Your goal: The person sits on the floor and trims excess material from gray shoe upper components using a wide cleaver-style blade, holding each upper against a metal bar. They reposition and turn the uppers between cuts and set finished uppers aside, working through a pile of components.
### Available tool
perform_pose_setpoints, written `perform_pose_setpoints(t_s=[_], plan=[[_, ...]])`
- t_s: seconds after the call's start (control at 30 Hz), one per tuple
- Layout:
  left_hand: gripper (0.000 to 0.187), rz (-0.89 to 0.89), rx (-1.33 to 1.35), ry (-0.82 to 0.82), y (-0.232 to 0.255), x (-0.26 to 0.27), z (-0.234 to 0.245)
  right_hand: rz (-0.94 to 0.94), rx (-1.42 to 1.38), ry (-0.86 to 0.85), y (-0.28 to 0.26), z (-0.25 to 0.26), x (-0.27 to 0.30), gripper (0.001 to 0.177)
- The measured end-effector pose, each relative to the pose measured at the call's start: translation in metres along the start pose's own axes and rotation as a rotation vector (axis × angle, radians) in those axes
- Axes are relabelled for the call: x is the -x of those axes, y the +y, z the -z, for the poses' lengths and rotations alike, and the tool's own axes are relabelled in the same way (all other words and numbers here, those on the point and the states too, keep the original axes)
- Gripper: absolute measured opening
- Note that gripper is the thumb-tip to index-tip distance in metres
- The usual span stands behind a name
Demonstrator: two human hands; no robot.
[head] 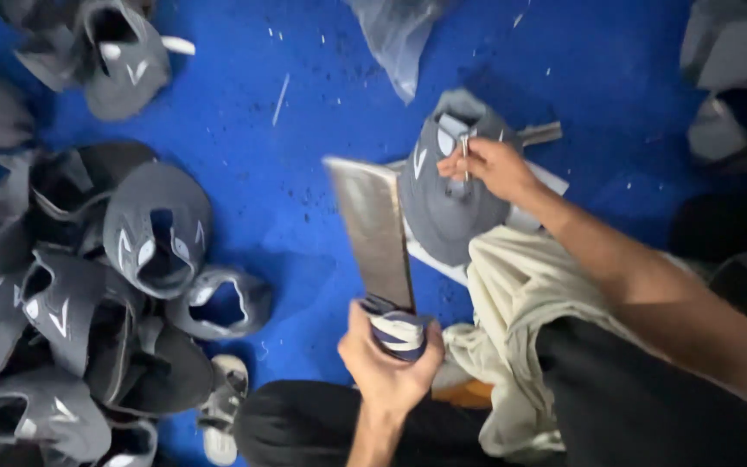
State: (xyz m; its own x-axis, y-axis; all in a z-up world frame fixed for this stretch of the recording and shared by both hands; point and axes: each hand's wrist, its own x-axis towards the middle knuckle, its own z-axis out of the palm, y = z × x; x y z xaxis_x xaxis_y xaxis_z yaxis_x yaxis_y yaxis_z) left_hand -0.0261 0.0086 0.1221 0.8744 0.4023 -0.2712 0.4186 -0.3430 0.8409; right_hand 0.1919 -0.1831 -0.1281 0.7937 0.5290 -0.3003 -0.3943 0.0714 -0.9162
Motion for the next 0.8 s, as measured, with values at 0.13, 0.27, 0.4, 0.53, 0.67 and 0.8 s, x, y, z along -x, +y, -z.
perform_pose_setpoints(t_s=[0.13,0.27,0.4,0.53,0.67,0.8], plan=[[0.046,-0.36,0.13,0.147,-0.009,-0.014,-0.02,0.108,0.301,0.068,-0.014,-0.019,0.023,0.018],[0.059,-0.08,-0.14,-0.086,-0.078,-0.045,-0.071,0.644,0.607,-0.04,-0.031,-0.026,0.044,0.027],[0.051,-0.03,-0.227,-0.122,-0.081,-0.032,-0.068,0.009,0.66,0.267,0.007,0.002,0.005,0.019],[0.043,-0.165,-0.009,0.036,0.005,-0.024,-0.029,0.128,0.057,0.096,0.002,0.006,-0.008,0.016],[0.036,-0.468,0.091,0.162,-0.055,-0.037,-0.063,0.307,0.375,0.176,-0.012,-0.018,0.008,0.018],[0.054,-0.153,-0.477,-0.118,-0.067,-0.048,-0.076,0.814,1.115,0.07,0.004,-0.004,0.014,0.036]])
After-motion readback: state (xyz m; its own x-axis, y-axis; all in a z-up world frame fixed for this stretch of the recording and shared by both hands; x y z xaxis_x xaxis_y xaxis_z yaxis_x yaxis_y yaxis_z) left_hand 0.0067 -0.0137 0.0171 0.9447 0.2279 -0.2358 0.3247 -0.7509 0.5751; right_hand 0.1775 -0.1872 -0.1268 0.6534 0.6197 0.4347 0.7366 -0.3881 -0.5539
